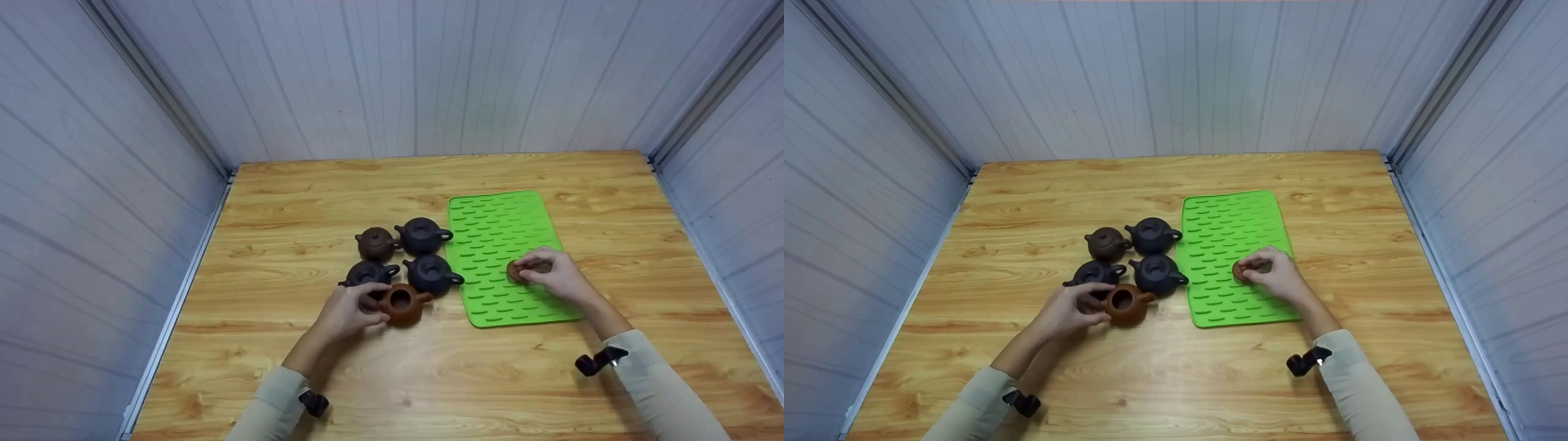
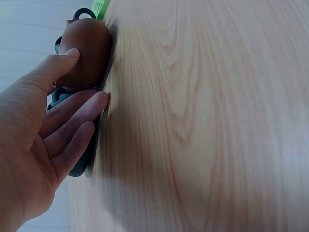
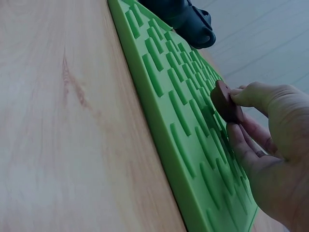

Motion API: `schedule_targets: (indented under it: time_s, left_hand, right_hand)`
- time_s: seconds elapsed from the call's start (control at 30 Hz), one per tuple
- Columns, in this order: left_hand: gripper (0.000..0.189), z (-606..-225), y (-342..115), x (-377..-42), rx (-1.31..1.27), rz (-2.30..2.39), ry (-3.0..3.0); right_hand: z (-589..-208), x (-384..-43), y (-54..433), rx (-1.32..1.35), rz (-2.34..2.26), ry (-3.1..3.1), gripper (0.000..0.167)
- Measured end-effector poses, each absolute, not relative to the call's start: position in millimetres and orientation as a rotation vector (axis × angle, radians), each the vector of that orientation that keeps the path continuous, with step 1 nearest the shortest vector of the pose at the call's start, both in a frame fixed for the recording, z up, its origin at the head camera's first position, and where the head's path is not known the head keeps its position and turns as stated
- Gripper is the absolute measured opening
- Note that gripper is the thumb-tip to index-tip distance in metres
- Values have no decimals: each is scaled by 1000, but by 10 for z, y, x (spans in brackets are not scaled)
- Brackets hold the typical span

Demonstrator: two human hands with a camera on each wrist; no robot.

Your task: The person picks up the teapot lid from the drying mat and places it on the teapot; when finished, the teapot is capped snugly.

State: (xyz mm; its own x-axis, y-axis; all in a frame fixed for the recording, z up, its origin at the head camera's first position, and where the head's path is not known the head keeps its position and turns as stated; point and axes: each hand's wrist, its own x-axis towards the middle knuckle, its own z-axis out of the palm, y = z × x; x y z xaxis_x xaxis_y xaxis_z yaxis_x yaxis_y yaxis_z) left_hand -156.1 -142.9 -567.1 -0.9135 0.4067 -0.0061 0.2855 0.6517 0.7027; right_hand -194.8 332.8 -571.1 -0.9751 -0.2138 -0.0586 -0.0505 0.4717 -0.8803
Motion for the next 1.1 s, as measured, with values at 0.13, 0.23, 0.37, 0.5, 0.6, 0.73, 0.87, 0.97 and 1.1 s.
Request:
schedule_targets:
  time_s: [0.13,0.23,0.37,0.5,0.6,0.73,0.87,0.97,1.1]
  left_hand:
    - [51,-5666,-1427,-1561,583,1108,2714]
    - [51,-5660,-1423,-1559,583,1105,2721]
    - [51,-5665,-1422,-1562,595,1097,2725]
    - [51,-5666,-1423,-1562,603,1092,2727]
    - [51,-5665,-1424,-1563,611,1082,2735]
    - [52,-5663,-1428,-1561,602,1083,2727]
    - [52,-5667,-1432,-1557,604,1107,2711]
    - [52,-5666,-1432,-1551,616,1113,2715]
    - [52,-5659,-1424,-1544,611,1106,2720]
  right_hand:
    - [-5693,-1964,3318,-233,-1518,2542,29]
    - [-5697,-1967,3301,-232,-1519,2544,27]
    - [-5693,-1961,3252,-251,-1516,2540,25]
    - [-5670,-1950,3191,-277,-1508,2521,24]
    - [-5644,-1949,3144,-292,-1508,2508,23]
    - [-5614,-1956,3075,-314,-1519,2484,23]
    - [-5589,-1976,3008,-347,-1519,2472,22]
    - [-5571,-1999,2951,-377,-1503,2474,20]
    - [-5541,-2027,2867,-434,-1462,2490,19]
